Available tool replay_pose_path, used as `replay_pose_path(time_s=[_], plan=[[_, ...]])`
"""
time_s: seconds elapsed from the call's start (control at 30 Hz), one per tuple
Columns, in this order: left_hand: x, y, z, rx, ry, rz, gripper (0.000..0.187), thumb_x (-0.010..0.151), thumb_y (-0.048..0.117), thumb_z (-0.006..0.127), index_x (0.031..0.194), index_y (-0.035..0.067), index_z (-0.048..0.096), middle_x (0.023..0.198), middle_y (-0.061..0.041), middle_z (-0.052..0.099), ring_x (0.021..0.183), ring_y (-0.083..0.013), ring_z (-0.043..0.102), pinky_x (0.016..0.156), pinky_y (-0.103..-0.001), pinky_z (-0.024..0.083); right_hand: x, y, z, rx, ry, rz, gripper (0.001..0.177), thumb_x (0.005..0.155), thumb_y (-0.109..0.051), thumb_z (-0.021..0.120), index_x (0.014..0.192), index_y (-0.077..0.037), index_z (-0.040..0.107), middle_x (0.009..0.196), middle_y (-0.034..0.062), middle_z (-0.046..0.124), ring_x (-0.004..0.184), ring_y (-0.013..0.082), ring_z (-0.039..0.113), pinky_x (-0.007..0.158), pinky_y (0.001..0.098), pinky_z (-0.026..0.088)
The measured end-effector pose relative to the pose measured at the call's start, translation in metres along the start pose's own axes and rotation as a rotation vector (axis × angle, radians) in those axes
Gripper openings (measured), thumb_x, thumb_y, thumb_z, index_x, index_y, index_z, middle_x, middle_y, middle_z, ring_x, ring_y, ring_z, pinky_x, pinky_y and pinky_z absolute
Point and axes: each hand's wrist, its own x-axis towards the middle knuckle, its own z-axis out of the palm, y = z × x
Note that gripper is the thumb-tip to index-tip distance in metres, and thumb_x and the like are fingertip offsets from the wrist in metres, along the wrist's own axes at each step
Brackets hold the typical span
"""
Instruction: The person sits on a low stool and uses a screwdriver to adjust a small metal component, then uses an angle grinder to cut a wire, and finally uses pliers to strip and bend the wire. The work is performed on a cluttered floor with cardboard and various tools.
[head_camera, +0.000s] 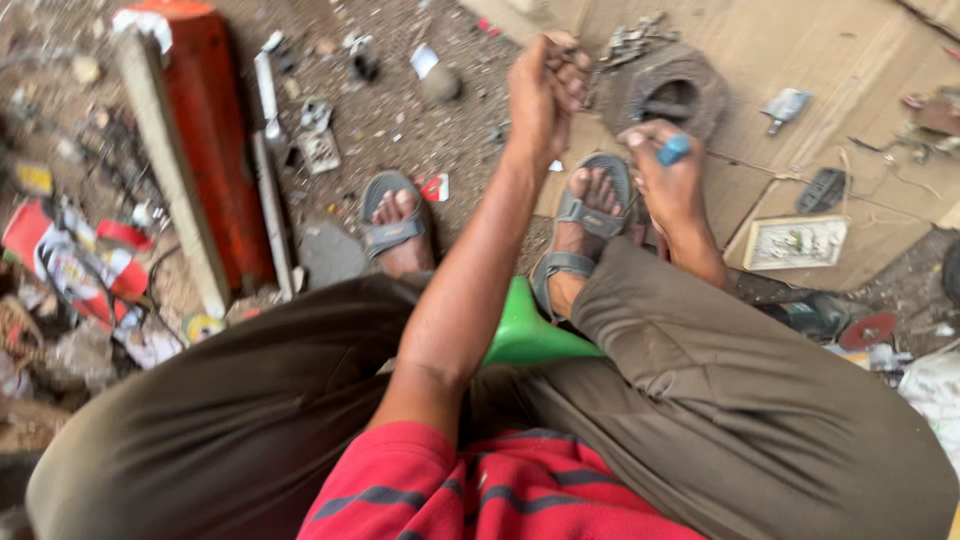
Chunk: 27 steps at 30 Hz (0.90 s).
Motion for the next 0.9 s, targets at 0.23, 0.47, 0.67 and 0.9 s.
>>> replay_pose_path(time_s=[0.23,0.47,0.67,0.9], plan=[[0.081,-0.057,-0.005,0.641,-0.174,0.091,0.030,0.103,0.022,0.059,0.098,-0.006,0.069,0.074,-0.011,0.067,0.055,-0.0161,0.057,0.048,-0.031,0.046,-0.017,-0.016,-0.051,0.529,0.226,-0.060,0.009,0.107,-0.010,0.065,0.108,-0.001,0.063,0.074,-0.0010,0.046,0.061,0.0092,0.045,0.055,0.0264,0.038],[0.086,-0.052,-0.008,0.732,-0.127,0.034,0.051,0.104,0.045,0.039,0.119,0.003,0.064,0.116,-0.017,0.068,0.088,-0.0229,0.069,0.058,-0.037,0.060,-0.006,-0.031,-0.071,0.519,0.160,-0.113,0.018,0.103,0.002,0.056,0.119,0.003,0.063,0.092,0.0071,0.059,0.078,0.0152,0.057,0.063,0.0294,0.044],[0.049,-0.014,0.013,0.570,-0.141,0.039,0.054,0.103,0.046,0.041,0.130,0.003,0.058,0.130,-0.008,0.063,0.109,-0.0167,0.066,0.063,-0.039,0.062,-0.008,-0.042,-0.067,0.600,0.019,-0.104,0.038,0.099,0.005,0.047,0.135,0.002,0.058,0.120,0.0218,0.071,0.099,0.0255,0.073,0.067,0.0285,0.051],[-0.054,0.010,0.057,0.809,-0.336,0.103,0.029,0.094,0.015,0.060,0.120,0.005,0.070,0.100,0.000,0.076,0.076,-0.0081,0.064,0.055,-0.021,0.049,-0.027,-0.058,-0.053,0.630,-0.147,-0.244,0.059,0.103,0.005,0.054,0.159,-0.005,0.037,0.144,0.0281,0.064,0.111,0.0306,0.074,0.061,0.0223,0.054]])
